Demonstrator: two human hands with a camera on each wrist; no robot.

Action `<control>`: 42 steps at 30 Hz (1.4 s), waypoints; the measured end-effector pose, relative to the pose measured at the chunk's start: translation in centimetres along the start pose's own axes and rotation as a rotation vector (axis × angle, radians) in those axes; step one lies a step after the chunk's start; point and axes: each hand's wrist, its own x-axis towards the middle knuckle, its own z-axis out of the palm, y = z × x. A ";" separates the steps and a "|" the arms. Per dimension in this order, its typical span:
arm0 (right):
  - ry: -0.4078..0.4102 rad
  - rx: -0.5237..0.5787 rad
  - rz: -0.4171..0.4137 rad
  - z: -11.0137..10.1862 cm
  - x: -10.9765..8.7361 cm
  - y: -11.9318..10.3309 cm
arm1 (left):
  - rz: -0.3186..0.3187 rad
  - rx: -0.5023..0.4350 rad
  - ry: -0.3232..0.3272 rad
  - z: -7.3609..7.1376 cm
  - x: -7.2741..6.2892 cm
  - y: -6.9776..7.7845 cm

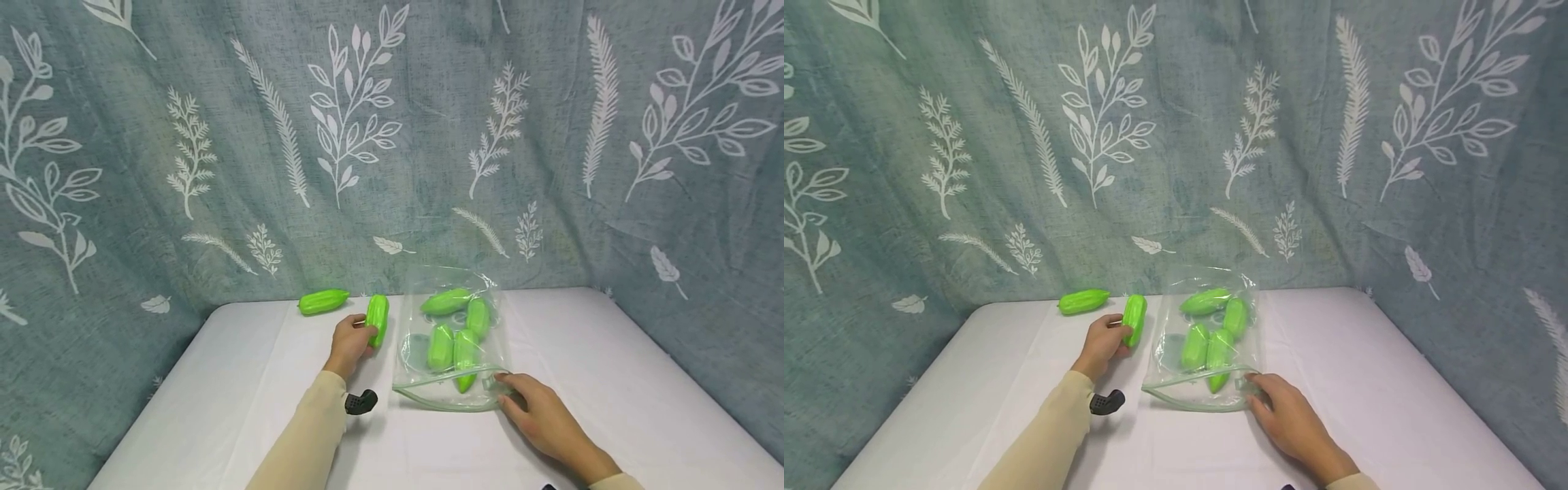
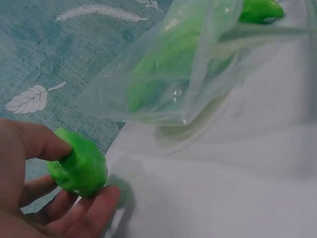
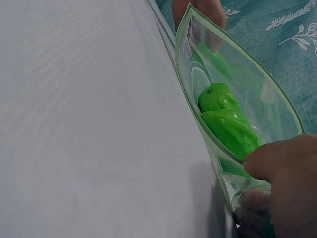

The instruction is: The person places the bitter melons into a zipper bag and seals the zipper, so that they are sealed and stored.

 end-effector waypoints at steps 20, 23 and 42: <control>-0.004 0.015 -0.001 0.7 0.0 -0.1 | 0.038 -0.049 0.017 -1.0 -1.0 -0.9; -0.002 0.019 -0.005 0.8 0.0 -0.1 | 0.043 -0.045 0.007 -1.3 -1.3 -1.0; 0.020 -0.010 -0.030 0.0 0.2 0.1 | 0.064 -0.047 -0.018 -1.5 -4.6 -0.7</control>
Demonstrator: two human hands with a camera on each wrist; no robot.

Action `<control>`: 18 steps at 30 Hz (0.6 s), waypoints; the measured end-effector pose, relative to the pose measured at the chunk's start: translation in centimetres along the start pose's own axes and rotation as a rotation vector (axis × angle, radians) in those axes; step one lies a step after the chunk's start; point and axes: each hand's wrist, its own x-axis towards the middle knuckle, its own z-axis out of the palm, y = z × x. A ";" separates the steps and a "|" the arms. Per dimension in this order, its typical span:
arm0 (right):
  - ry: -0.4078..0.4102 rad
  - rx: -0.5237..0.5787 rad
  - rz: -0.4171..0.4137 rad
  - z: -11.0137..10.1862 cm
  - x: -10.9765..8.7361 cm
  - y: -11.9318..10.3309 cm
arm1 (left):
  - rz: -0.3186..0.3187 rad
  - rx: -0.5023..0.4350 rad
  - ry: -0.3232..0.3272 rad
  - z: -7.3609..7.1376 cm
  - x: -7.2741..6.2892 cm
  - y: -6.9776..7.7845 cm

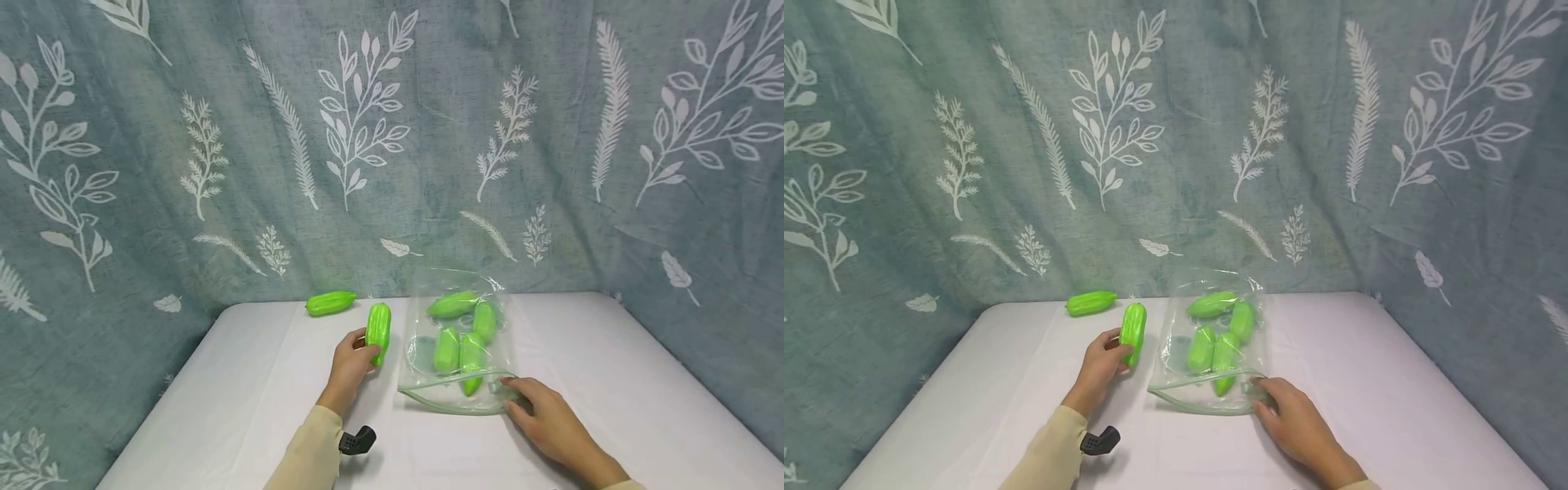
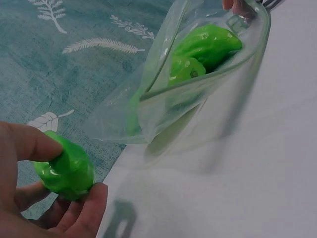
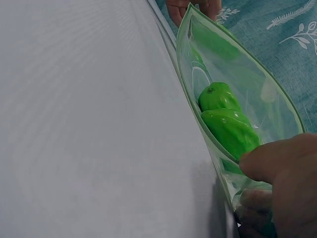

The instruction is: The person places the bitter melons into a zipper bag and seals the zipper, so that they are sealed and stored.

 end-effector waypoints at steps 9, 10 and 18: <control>0.002 0.003 -0.005 0.1 0.4 0.0 | 0.025 -0.022 0.019 -0.1 -2.3 0.5; 0.002 0.003 0.000 0.1 0.4 0.1 | 0.030 -0.027 0.017 -0.1 -2.6 0.5; -0.012 -0.001 0.026 0.1 0.0 0.1 | 0.061 -0.057 -0.014 0.7 -4.2 0.2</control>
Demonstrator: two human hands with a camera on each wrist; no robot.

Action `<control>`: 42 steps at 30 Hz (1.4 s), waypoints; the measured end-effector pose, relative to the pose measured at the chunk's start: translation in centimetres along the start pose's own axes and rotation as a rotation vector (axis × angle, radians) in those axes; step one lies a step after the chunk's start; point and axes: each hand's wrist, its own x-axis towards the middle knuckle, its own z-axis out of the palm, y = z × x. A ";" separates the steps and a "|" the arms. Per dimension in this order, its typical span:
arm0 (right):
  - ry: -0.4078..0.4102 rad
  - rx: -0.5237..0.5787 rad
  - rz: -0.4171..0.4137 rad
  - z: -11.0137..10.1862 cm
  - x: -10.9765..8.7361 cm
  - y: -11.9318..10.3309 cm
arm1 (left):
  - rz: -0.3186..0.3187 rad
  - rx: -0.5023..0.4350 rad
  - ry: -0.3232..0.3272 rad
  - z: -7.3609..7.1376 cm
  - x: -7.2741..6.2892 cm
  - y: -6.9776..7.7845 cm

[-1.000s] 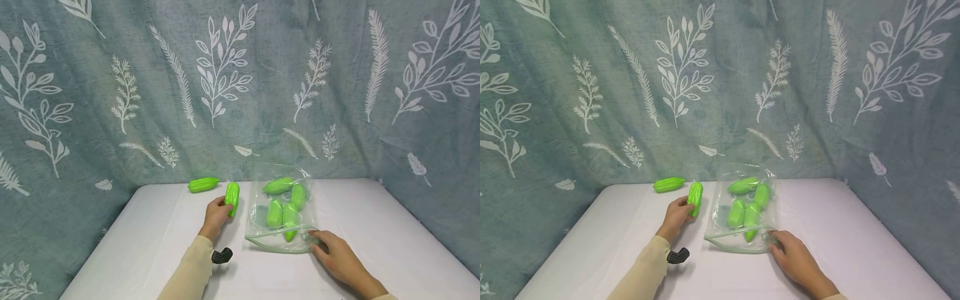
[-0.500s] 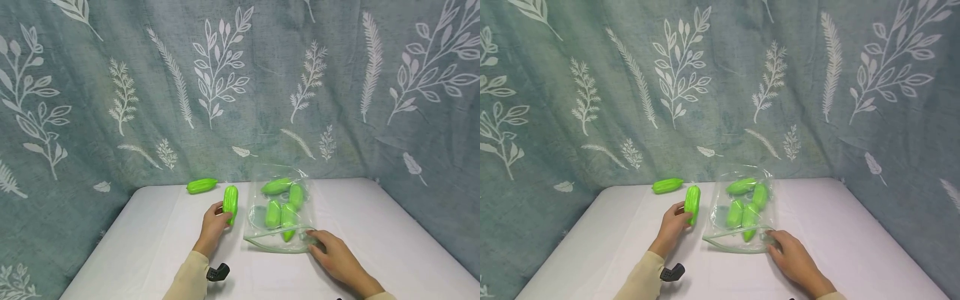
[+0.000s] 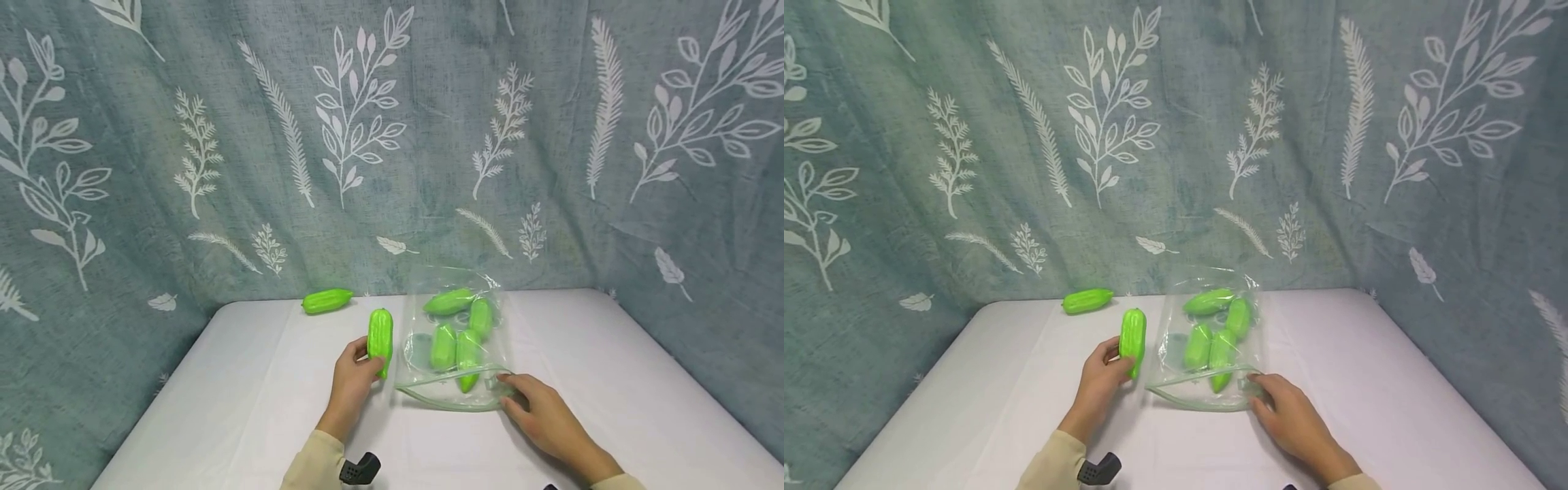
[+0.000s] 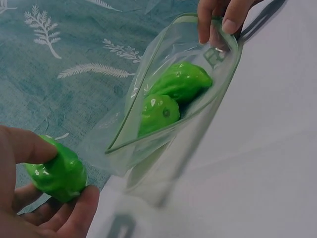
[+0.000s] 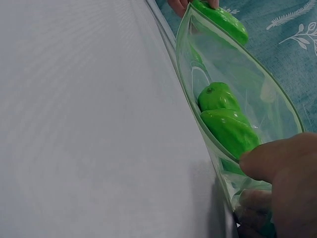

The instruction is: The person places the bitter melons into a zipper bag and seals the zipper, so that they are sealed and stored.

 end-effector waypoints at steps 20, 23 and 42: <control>0.012 -0.002 -0.034 0.4 0.1 -0.1 | 0.047 0.000 -0.024 -0.2 -2.5 0.3; 0.006 -0.008 -0.035 0.5 0.1 0.0 | 0.053 0.005 -0.037 -0.4 -3.0 0.6; 0.019 -0.014 -0.041 -0.1 0.1 -0.4 | 0.129 -0.011 -0.142 -0.6 -4.3 1.3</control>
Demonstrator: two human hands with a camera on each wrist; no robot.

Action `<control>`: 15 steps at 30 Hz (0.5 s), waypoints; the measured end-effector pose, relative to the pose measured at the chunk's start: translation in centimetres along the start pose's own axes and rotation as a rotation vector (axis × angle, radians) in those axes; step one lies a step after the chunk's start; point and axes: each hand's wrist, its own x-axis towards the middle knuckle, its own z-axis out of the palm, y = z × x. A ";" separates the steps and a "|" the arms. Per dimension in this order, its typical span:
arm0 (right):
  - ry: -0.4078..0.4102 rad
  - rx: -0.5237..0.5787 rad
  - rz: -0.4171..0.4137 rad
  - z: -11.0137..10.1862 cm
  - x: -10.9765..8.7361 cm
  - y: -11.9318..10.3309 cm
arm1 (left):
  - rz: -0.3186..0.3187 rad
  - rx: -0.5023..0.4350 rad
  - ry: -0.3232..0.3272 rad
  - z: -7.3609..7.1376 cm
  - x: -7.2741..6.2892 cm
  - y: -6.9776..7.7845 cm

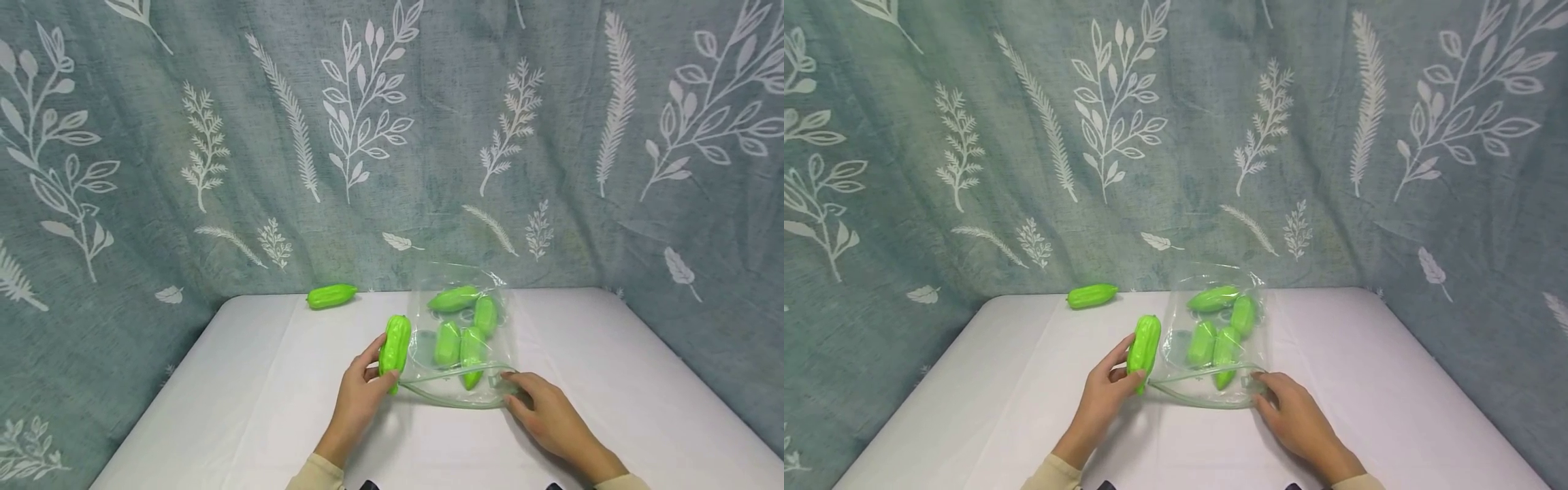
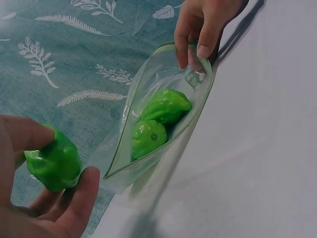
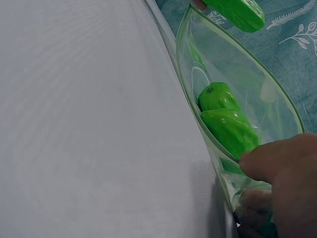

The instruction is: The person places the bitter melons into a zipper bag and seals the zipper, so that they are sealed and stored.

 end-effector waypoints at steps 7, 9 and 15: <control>-0.013 0.003 0.015 0.0 -0.1 0.1 | -0.015 0.023 -0.044 -0.1 -0.2 -0.2; -0.018 0.005 0.016 0.0 -0.1 0.1 | -0.019 0.029 -0.066 -0.1 -0.2 -0.2; -0.017 0.014 0.015 -0.3 0.0 -0.1 | 0.005 0.031 -0.151 -0.2 -0.2 -0.2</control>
